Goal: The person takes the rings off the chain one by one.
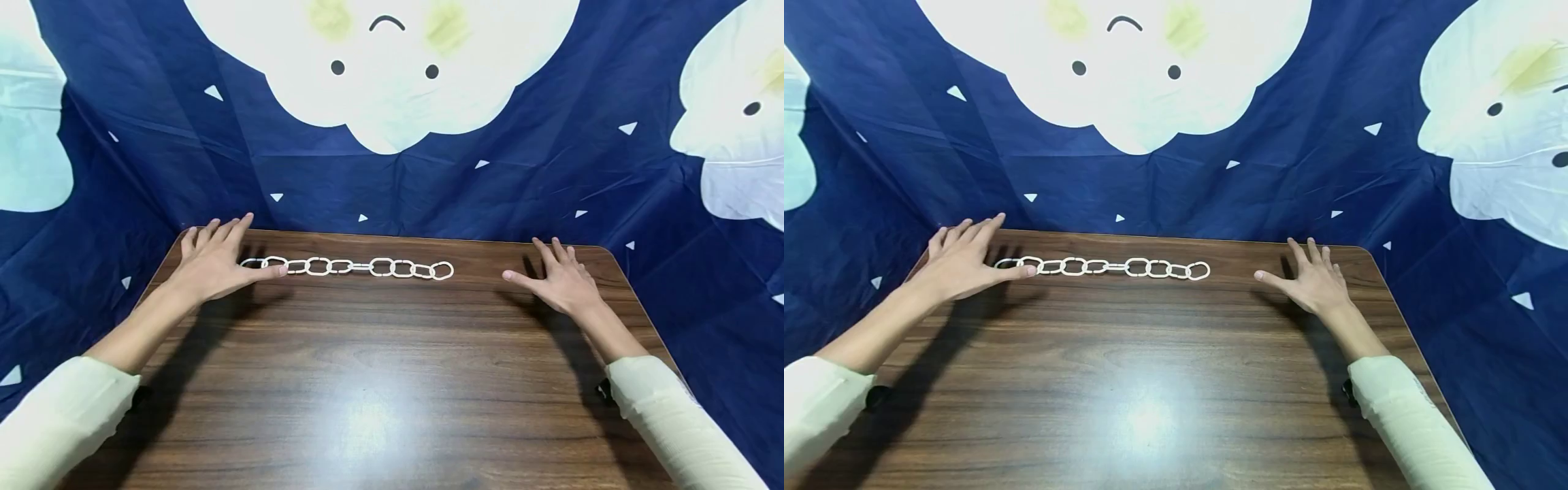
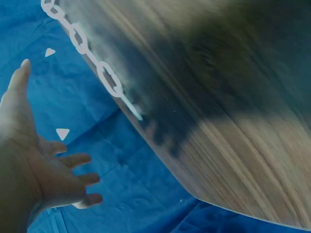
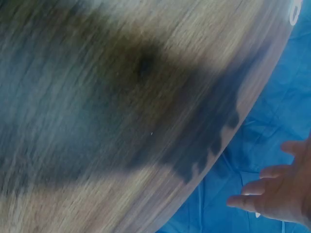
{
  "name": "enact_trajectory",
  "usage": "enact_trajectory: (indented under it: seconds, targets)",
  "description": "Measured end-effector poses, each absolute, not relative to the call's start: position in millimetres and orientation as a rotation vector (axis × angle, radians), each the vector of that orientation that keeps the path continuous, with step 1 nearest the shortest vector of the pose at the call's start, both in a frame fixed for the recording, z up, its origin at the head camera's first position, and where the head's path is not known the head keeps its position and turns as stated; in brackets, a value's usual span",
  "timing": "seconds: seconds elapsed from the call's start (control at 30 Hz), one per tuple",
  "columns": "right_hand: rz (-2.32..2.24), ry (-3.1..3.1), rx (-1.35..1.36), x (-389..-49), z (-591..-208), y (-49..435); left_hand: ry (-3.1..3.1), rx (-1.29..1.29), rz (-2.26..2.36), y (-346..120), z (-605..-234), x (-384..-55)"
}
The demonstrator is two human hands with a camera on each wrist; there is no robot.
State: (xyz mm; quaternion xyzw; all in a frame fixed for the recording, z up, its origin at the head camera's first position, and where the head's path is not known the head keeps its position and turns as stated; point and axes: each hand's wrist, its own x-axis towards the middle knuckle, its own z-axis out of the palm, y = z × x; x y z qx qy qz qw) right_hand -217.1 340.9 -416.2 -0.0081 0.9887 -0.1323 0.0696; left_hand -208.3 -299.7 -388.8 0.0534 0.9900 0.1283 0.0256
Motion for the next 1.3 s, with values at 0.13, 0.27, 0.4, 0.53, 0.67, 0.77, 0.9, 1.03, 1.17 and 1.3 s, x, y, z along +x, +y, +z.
enact_trajectory:
  seconds: [0.13, 0.27, 0.4, 0.53, 0.67, 0.77, 0.9, 1.03, 1.17, 1.3]
  targets:
    - [-0.390, 2.981, -0.024, -216.6, -416.1, 337.6, 3.046, 0.166, 0.432, -295.5, -383.5, -211.8]
    - [-0.379, 2.989, -0.032, -216.7, -415.3, 335.1, 3.035, 0.151, 0.465, -292.9, -379.9, -214.6]
    - [-0.384, 2.995, -0.035, -216.7, -414.1, 332.0, 3.034, 0.141, 0.492, -290.6, -378.1, -216.5]
    - [-0.405, 2.996, -0.022, -217.2, -412.2, 328.8, 3.028, 0.146, 0.515, -289.0, -378.7, -217.1]
    - [-0.408, 2.990, -0.033, -218.3, -409.9, 325.1, 3.022, 0.149, 0.542, -286.0, -379.9, -217.2]
    - [-0.407, 2.979, -0.056, -219.2, -409.0, 320.8, 3.015, 0.148, 0.561, -282.2, -380.5, -217.1]
    - [-0.416, 2.968, -0.075, -220.5, -409.3, 314.9, 3.010, 0.147, 0.583, -276.7, -380.8, -217.2]
    - [-0.418, 2.971, -0.086, -221.6, -410.1, 310.2, 3.008, 0.145, 0.605, -271.4, -380.7, -217.5]
    - [-0.425, 2.959, -0.077, -222.4, -409.2, 306.4, 3.015, 0.153, 0.629, -266.1, -379.4, -218.3]
    - [-0.438, 2.953, -0.073, -224.2, -409.0, 302.5, 3.013, 0.168, 0.647, -260.6, -377.3, -219.4]
